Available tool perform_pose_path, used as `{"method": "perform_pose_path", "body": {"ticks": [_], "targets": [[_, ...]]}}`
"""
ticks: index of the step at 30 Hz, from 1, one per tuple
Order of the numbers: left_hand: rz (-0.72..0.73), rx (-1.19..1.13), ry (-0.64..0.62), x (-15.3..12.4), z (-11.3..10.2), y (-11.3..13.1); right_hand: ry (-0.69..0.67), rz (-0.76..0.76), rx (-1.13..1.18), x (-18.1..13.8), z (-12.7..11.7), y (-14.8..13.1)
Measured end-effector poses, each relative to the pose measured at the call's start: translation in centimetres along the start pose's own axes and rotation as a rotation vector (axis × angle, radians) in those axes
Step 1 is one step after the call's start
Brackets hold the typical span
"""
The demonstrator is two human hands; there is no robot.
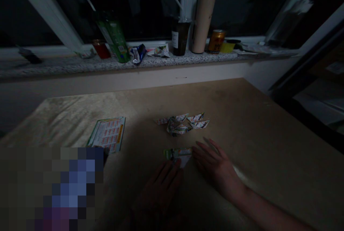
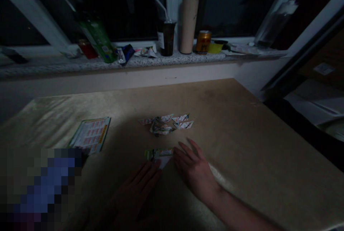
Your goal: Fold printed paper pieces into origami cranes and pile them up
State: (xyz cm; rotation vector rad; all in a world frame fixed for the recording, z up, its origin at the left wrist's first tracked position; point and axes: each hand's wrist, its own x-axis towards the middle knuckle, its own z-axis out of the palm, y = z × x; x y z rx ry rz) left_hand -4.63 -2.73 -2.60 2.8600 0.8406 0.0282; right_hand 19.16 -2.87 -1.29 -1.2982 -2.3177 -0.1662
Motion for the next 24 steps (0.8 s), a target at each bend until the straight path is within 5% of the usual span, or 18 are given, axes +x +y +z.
{"method": "perform_pose_path", "body": {"ticks": [8, 13, 24], "targets": [[-0.018, 0.024, 0.022, 0.2, 0.0, 0.4, -0.095, -0.052, -0.056, -0.3, 0.0, 0.0], [-0.055, 0.029, -0.005, 0.5, -0.8, 1.1, -0.071, 0.067, 0.061, 1.2, -0.3, 0.2], [-0.109, 0.068, 0.150, 1.3, -1.7, 3.0, -0.157, 0.118, 0.091, 3.2, 1.4, -0.3]]}}
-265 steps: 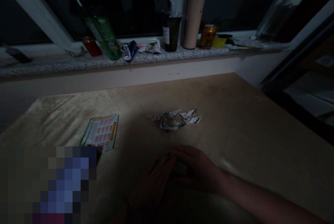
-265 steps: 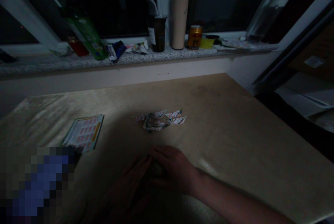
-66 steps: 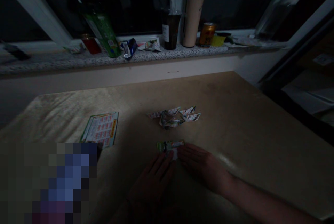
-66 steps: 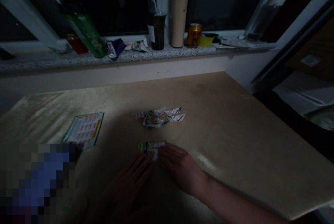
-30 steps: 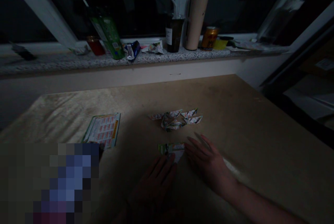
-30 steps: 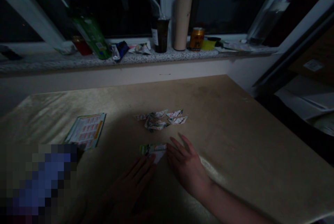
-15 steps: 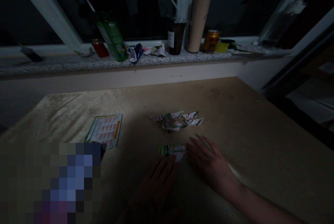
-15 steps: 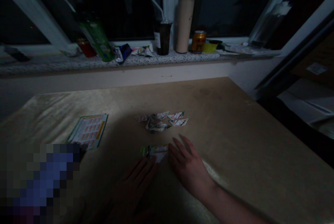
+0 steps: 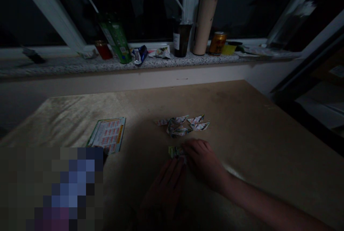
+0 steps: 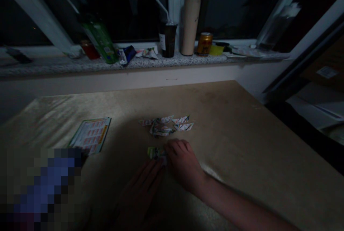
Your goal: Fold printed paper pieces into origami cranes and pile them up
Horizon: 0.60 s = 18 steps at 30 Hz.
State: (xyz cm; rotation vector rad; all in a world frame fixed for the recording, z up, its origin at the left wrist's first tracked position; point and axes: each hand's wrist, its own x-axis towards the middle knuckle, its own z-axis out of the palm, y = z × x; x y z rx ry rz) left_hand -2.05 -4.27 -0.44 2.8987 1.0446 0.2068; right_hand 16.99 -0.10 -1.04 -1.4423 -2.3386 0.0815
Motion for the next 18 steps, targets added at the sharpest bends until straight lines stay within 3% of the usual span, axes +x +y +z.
{"method": "perform_pose_path", "body": {"ticks": [18], "targets": [[0.003, -0.042, 0.009, -0.4, 2.1, -0.7, 0.070, -0.055, 0.276, 0.2, 0.0, 0.5]]}}
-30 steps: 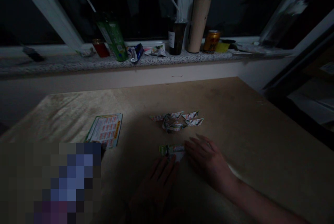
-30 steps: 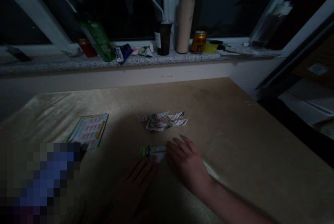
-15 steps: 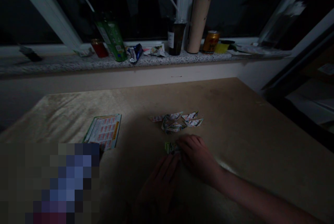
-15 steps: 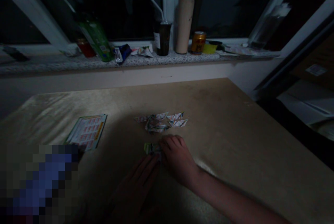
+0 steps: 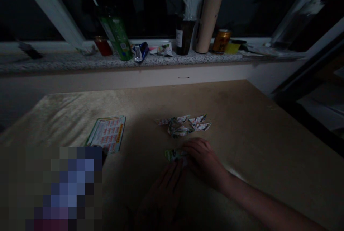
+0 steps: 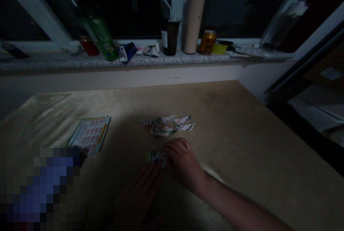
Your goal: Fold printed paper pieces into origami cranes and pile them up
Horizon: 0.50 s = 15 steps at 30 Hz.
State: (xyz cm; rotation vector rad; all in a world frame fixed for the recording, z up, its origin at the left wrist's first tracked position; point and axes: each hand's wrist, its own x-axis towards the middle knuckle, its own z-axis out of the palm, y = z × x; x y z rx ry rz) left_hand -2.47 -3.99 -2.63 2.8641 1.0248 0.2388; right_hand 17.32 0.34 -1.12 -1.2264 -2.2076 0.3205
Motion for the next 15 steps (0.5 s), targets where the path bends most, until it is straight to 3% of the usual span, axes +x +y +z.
{"method": "perform_pose_path", "body": {"ticks": [7, 15], "targets": [[0.076, -0.049, -0.009, 0.2, -0.5, -0.9, 0.009, -0.056, 0.090, 0.0, 0.1, 0.5], [0.138, -0.120, -0.198, 1.0, -0.3, -2.2, -0.029, -0.018, 0.158, -0.1, 0.3, 0.9]]}}
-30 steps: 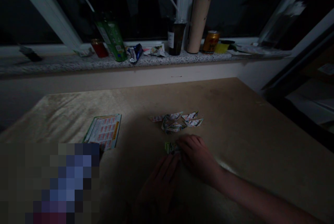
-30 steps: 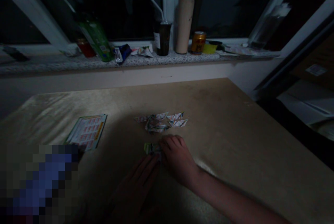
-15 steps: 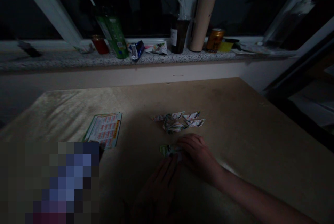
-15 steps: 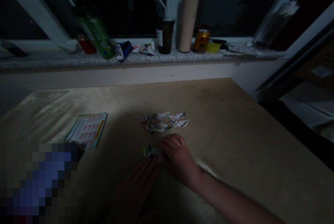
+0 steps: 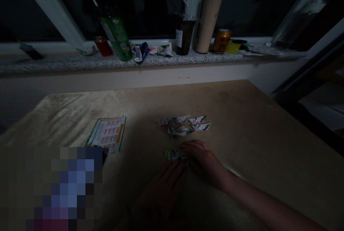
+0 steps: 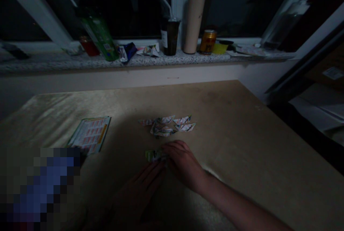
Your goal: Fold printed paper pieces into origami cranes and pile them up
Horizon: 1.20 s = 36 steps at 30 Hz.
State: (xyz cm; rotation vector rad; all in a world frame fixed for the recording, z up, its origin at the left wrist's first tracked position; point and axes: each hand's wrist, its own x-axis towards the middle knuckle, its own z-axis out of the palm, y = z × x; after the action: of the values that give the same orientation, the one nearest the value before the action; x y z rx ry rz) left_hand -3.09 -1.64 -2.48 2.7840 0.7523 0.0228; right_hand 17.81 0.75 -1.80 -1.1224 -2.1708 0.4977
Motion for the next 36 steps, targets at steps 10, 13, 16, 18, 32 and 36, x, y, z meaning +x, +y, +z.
{"method": "perform_pose_path", "body": {"ticks": [10, 13, 16, 18, 32, 36], "targets": [[-0.001, -0.058, -0.151, 0.7, -1.6, -0.5, -0.109, 0.012, -0.052, 0.1, -0.3, -0.1], [0.016, -0.070, -0.142, 0.6, -1.5, -1.0, -0.124, 0.002, -0.047, 0.1, -0.3, -0.2], [0.033, -0.093, -0.127, 0.6, -1.3, -1.3, -0.127, -0.001, -0.034, 0.1, -0.3, -0.2], [0.022, -0.107, -0.131, 0.7, -1.4, -1.4, -0.119, 0.000, -0.027, 0.1, -0.4, -0.1], [0.029, -0.062, -0.106, 0.5, -2.7, -0.9, -0.120, -0.046, 0.022, -0.1, -0.2, 0.2], [0.021, -0.058, -0.092, 0.7, -3.1, -1.1, -0.133, -0.065, -0.003, 0.0, -0.3, 0.2]]}}
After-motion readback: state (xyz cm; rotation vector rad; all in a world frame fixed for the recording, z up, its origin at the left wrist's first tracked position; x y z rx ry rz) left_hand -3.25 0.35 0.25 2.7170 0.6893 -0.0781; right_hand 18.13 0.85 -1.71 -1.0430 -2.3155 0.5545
